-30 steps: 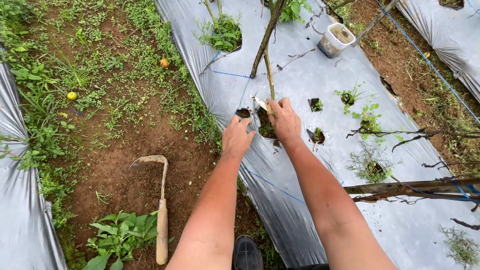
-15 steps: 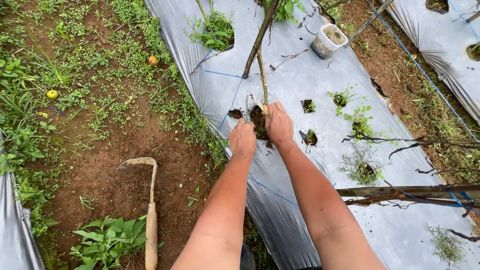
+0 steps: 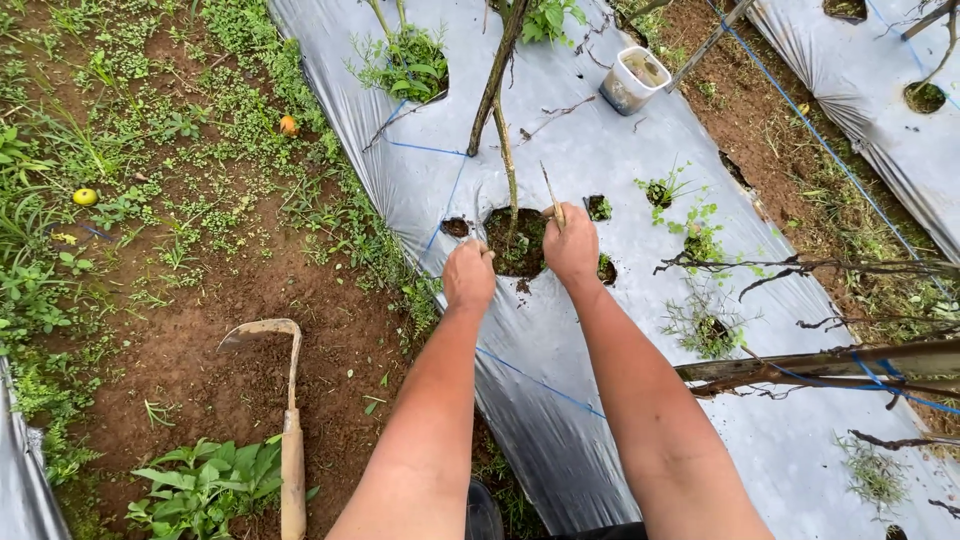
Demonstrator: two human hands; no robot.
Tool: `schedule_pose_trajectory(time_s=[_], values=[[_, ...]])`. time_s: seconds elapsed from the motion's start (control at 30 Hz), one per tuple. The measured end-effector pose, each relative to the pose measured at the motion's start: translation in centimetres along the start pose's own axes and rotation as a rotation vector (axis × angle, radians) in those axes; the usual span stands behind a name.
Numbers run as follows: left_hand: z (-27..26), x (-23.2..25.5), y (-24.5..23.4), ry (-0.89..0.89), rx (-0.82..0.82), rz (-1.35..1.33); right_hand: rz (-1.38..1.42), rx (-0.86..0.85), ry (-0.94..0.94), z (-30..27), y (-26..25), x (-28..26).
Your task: The person removes weeds from around a plant in a garden bed covered with plastic mulch. They use a knife to cut the plastic and pull out the weeds by hand, then use a hoe to clear weeds from the soil path between the beds.
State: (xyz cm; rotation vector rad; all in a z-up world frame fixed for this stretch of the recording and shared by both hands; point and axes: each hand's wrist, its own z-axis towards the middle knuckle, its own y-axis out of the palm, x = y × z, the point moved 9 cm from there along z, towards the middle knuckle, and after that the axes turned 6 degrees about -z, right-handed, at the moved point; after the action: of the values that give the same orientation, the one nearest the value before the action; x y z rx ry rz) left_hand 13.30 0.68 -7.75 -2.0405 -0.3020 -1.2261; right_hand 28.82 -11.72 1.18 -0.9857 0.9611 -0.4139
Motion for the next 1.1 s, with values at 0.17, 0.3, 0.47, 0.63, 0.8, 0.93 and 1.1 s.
schedule_pose_trajectory(time_s=[0.17, 0.3, 0.47, 0.63, 0.8, 0.93, 1.1], values=[[-2.8, 5.6, -4.1, 0.068, 0.073, -0.149, -0.038, -0.020, 0.029, -0.8, -0.2, 0.4], [-2.4, 6.5, -3.0, 0.186, 0.022, 0.015, -0.115, -0.076, 0.050, -0.8, 0.7, 2.4], [-2.2, 5.9, 0.1, 0.211, -0.062, 0.163, -0.236, -0.164, 0.005, -2.0, 0.6, 0.6], [0.9, 3.1, 4.3, 0.265, -0.001, 0.239, -0.331, -0.202, -0.064, -2.5, 0.6, -1.6], [2.2, 1.0, 4.4, 0.162, 0.003, 0.169, -0.377, -0.198, -0.099, -2.2, 1.8, -0.8], [-0.6, 3.1, 0.7, 0.098, -0.009, 0.027, -0.350, -0.160, -0.076, -2.0, 1.1, -0.5], [-2.3, 3.7, -3.2, 0.030, 0.078, -0.121, -0.262, -0.216, -0.193, -2.6, 1.7, -1.1]])
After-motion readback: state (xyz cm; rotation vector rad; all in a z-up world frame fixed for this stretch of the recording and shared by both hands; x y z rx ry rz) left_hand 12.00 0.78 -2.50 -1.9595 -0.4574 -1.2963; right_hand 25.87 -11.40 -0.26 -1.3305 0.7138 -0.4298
